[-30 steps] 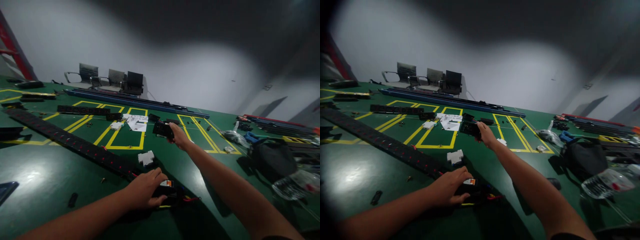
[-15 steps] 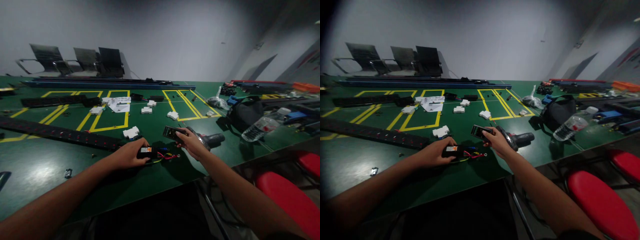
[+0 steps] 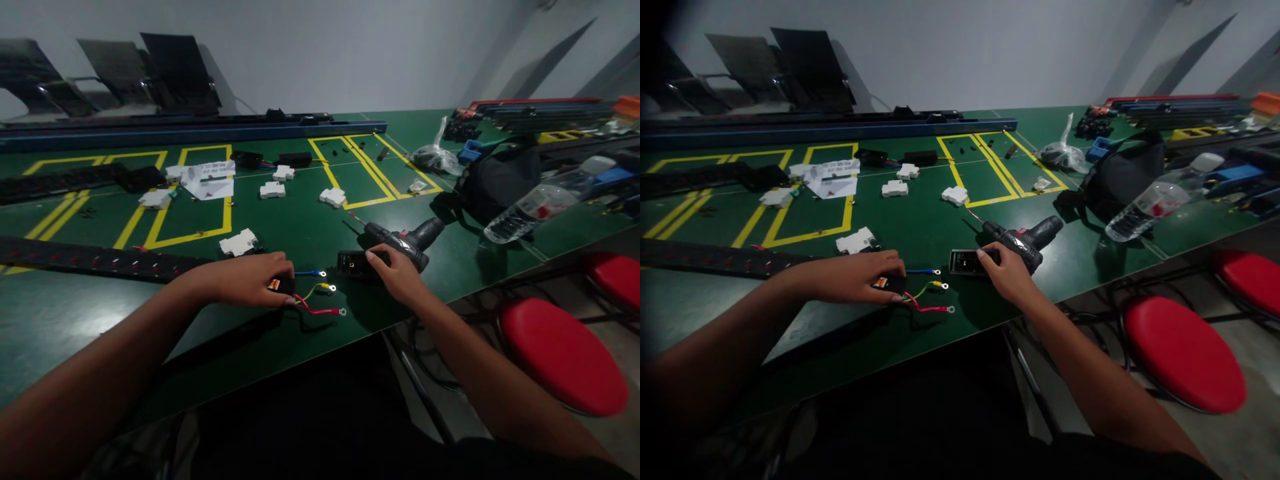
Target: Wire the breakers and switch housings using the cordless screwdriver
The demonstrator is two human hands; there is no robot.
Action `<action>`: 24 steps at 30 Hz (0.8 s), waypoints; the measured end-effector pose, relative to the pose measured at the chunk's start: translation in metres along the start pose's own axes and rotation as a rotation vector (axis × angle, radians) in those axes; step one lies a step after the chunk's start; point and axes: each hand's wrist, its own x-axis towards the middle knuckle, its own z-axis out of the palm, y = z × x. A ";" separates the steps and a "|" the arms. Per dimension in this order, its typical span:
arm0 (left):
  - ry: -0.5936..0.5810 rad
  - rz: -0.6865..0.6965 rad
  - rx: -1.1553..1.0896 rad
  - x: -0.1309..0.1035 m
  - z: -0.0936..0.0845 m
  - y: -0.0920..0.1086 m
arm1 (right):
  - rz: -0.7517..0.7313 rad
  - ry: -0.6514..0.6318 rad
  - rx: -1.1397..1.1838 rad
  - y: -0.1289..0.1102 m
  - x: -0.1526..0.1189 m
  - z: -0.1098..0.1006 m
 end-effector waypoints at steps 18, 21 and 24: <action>-0.172 -0.081 -0.036 0.053 -0.023 -0.016 | -0.271 -0.117 -0.090 0.016 -0.013 -0.004; -0.190 -0.041 -0.008 0.078 -0.020 -0.017 | -0.271 -0.110 -0.078 0.018 -0.013 -0.003; -0.230 0.029 -0.037 0.092 -0.011 -0.019 | -0.255 -0.103 -0.064 0.019 -0.014 -0.001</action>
